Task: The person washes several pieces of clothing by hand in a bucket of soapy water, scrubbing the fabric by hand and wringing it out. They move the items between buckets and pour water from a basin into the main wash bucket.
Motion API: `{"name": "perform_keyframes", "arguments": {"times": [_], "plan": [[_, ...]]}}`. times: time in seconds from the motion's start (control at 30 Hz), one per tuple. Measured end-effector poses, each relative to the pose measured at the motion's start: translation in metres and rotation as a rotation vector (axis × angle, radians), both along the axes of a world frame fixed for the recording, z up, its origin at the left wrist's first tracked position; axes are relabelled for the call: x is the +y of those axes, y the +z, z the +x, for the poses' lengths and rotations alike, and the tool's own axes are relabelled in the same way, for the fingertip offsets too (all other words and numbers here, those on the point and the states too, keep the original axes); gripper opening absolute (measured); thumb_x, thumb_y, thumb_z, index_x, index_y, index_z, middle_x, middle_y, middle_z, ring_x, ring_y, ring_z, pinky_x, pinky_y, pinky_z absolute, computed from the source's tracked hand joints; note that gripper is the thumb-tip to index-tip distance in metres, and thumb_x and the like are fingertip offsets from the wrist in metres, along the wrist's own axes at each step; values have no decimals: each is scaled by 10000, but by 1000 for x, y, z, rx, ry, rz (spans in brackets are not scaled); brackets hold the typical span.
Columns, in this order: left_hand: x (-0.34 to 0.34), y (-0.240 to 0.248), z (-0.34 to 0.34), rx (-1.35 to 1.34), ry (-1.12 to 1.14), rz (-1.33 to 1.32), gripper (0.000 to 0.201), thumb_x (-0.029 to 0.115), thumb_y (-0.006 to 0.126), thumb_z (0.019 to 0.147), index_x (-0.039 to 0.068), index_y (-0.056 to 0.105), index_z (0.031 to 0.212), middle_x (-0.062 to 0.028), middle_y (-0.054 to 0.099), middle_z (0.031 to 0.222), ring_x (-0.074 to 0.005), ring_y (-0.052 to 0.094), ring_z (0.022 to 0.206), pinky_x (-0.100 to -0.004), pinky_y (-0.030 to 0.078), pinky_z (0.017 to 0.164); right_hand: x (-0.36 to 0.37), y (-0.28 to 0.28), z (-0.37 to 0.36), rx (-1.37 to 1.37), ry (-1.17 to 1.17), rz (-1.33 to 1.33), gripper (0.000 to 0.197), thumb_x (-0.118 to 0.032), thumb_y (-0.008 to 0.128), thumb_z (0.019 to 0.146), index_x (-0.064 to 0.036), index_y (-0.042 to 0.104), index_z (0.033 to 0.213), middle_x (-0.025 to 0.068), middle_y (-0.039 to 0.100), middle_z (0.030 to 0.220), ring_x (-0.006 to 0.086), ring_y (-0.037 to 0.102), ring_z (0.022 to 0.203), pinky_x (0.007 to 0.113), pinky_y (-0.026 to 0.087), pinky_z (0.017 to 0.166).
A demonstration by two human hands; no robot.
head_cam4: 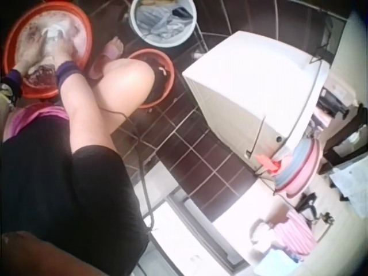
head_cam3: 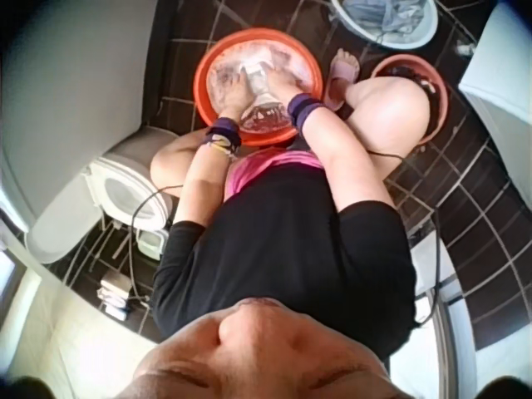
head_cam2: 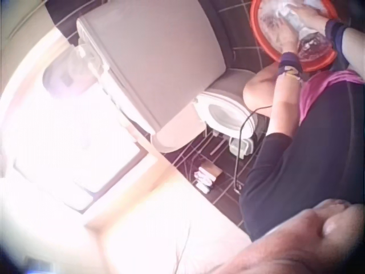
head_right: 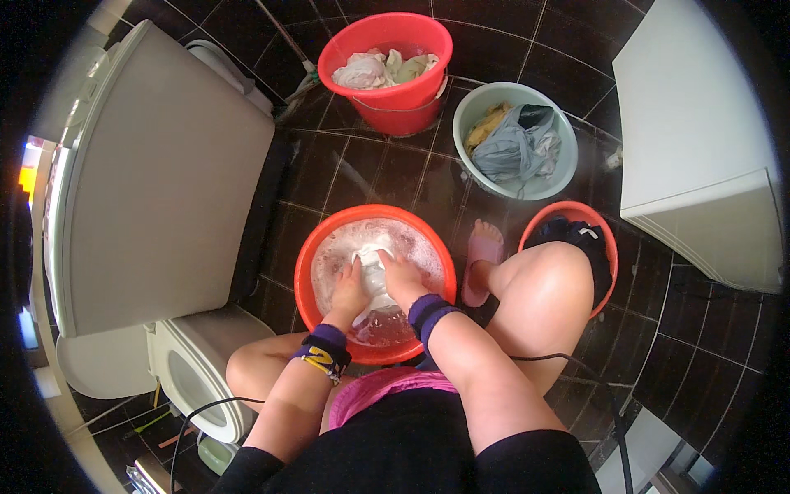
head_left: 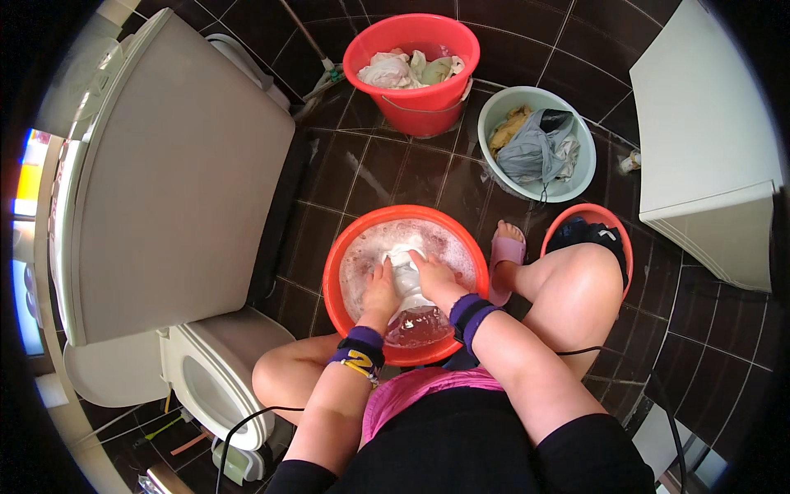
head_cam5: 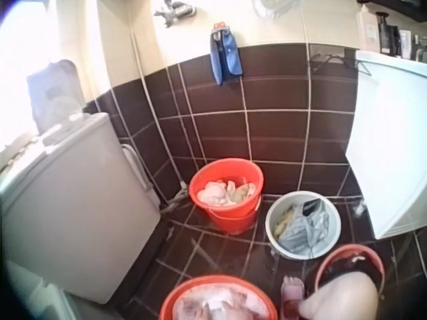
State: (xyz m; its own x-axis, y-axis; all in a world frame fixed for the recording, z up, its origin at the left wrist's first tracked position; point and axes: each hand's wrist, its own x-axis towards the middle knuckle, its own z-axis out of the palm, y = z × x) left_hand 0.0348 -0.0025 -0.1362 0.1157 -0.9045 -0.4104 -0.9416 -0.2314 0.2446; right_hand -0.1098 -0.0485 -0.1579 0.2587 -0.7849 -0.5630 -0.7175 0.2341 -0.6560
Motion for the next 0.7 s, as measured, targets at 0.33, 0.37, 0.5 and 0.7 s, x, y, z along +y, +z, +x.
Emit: {"name": "perform_keyframes", "arguments": {"times": [0.33,0.37,0.5,0.7], "plan": [[-23,-33,11,-26,-27,627,556,197,613,736,115,517,1277,-157,385,1404,-354,395,1266,-427,358,1029,-6,-52,-4,77,4,175,566,-472,322,934,-55,546,1244,214,511,1283,373,464,1206,426,328,1024],[-24,-42,19,6,-12,761,549,221,614,738,119,527,1270,-158,375,1416,-351,384,1282,-439,340,1041,-6,-59,-6,96,44,165,550,-457,328,934,-59,549,1242,208,516,1279,374,473,1198,433,334,1020],[-16,-44,45,-15,-162,772,663,255,628,718,110,438,1337,-157,341,1444,-368,328,1322,-516,287,1055,-31,-8,-5,282,448,43,356,-220,408,901,-71,614,1150,184,580,1198,347,576,1084,457,451,906],[-9,53,33,270,-91,308,951,201,778,583,88,307,1401,-162,291,1450,-383,252,1351,-443,248,1106,-48,50,0,262,458,-53,215,-131,580,747,-150,696,927,129,670,959,289,641,916,405,499,781]]}}
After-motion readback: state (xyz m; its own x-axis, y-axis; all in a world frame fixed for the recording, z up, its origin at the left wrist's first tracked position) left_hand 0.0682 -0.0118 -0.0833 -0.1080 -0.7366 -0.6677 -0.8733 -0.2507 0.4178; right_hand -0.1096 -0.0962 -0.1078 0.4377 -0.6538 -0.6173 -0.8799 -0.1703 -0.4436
